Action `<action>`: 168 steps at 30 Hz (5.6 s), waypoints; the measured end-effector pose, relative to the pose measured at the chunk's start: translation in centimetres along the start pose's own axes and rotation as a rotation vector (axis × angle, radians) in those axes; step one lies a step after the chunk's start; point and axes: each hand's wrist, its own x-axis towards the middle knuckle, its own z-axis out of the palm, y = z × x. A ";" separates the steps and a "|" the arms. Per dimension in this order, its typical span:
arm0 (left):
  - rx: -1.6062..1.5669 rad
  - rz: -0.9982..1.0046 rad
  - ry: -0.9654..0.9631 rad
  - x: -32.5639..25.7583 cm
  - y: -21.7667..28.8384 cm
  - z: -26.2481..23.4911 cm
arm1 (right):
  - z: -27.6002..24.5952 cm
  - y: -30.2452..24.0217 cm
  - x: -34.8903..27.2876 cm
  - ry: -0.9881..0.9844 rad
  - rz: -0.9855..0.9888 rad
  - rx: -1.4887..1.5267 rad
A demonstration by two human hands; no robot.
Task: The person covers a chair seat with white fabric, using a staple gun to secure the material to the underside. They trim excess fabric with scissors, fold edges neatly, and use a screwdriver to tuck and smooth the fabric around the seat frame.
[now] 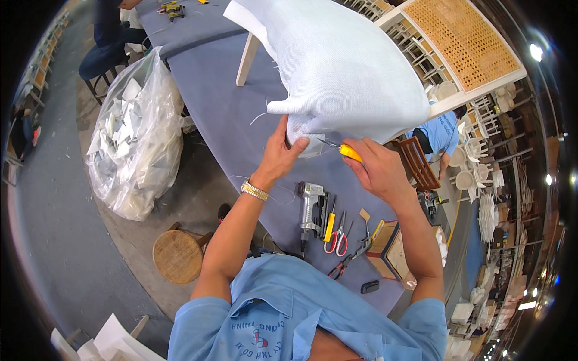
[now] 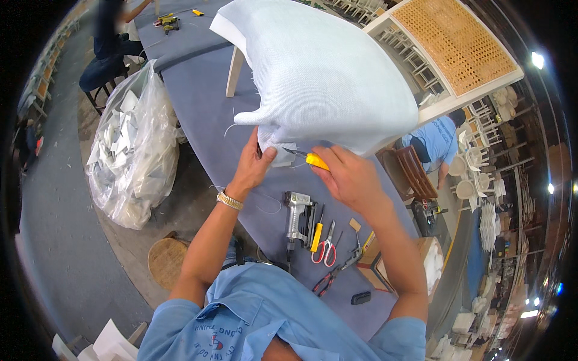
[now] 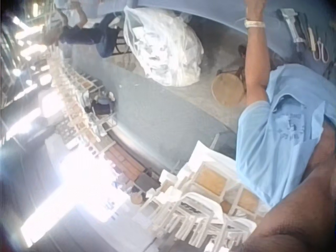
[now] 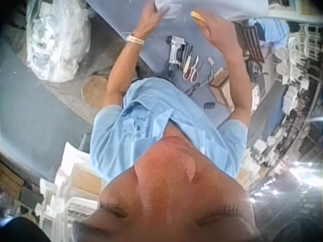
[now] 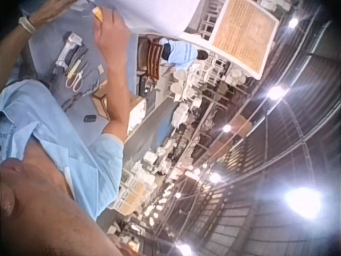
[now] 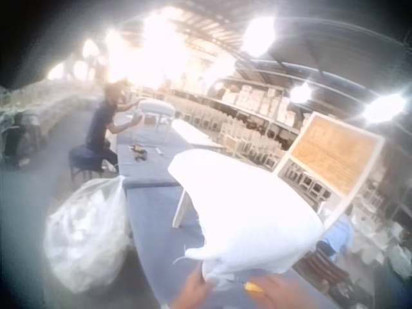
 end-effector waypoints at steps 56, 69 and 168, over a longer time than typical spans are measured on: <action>-0.562 -0.832 0.049 -7.9 3.9 0.5 | 21.8 6.0 -35.3 -0.038 1.218 0.050; -0.736 -0.785 0.356 -2.1 6.8 1.0 | 28.5 0.2 -32.1 -0.150 1.353 0.257; 0.502 -0.257 0.027 -0.2 13.1 -3.9 | 16.9 -9.8 -1.0 0.307 0.542 1.700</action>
